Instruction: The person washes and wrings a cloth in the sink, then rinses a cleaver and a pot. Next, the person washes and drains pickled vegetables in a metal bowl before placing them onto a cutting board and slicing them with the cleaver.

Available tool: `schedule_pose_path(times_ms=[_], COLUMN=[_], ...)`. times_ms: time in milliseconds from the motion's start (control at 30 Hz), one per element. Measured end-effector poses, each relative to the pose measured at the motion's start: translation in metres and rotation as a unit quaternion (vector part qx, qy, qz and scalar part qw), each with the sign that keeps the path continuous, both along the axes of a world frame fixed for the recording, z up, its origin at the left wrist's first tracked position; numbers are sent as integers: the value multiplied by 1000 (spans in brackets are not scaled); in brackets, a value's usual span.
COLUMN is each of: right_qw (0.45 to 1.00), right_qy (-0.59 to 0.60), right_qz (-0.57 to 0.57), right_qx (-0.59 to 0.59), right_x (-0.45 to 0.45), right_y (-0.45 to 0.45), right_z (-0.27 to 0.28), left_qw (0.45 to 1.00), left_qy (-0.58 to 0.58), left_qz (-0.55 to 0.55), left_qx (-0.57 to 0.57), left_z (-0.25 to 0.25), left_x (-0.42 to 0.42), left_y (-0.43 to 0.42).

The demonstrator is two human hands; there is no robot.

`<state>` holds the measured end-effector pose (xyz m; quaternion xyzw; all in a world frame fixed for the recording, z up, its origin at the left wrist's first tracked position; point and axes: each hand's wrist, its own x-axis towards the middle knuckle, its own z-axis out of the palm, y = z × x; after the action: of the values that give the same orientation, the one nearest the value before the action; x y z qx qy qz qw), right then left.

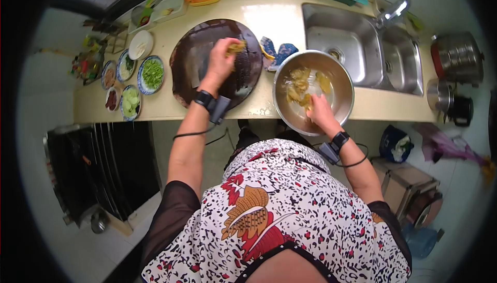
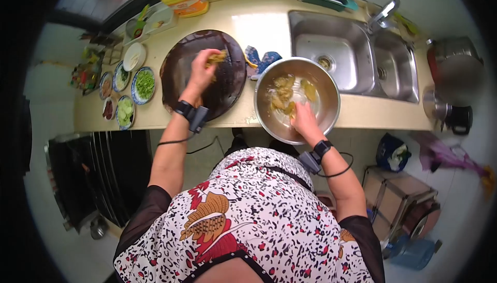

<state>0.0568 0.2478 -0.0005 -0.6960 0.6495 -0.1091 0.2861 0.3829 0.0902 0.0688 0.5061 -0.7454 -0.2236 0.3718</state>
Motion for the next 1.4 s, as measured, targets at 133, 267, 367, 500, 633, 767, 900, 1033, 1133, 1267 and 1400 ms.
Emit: schedule_pose_path(times_ms=[133,267,367,500,633,767,900,1033,1133,1267,1400], right_qw=[996,970,956,945,960,981,980,954,867,821,832], right_qy=[-46,-58,-90,-117,27,43,-48,-187,-417,-473,-428], right_qz=[-70,-235,-279,-300,-217,-170,-184,-230,-260,-319,-347], right_qx=[30,-16,-5,-48,-174,-86,-62,-40,-83,-33,-59], right_x=[-14,-22,-31,-29,-27,-21,-23,-33,-46,-60,-70], right_y=[-7,-8,-8,-21,-40,-53,-60,-58,-54,-46,-39], right_z=[-6,0,3,6,-1,-14,-19,-4,-6,10,14], left_qw=[981,942,911,871,894,967,945,905,888,862,869], left_qy=[-172,-331,-397,-470,-444,-201,-125,-299,-352,-404,-412], left_qz=[-10,-48,-71,-91,-58,-153,-302,-302,-291,-286,-254], left_qx=[-84,1,78,113,27,-22,27,34,46,103,99], left_z=[-41,-60,-37,-10,23,27,2,-34,-49,-51,-68], left_x=[38,47,41,38,11,-50,-125,-173,-186,-198,-200], left_y=[-27,-17,-2,0,5,12,39,43,35,44,48])
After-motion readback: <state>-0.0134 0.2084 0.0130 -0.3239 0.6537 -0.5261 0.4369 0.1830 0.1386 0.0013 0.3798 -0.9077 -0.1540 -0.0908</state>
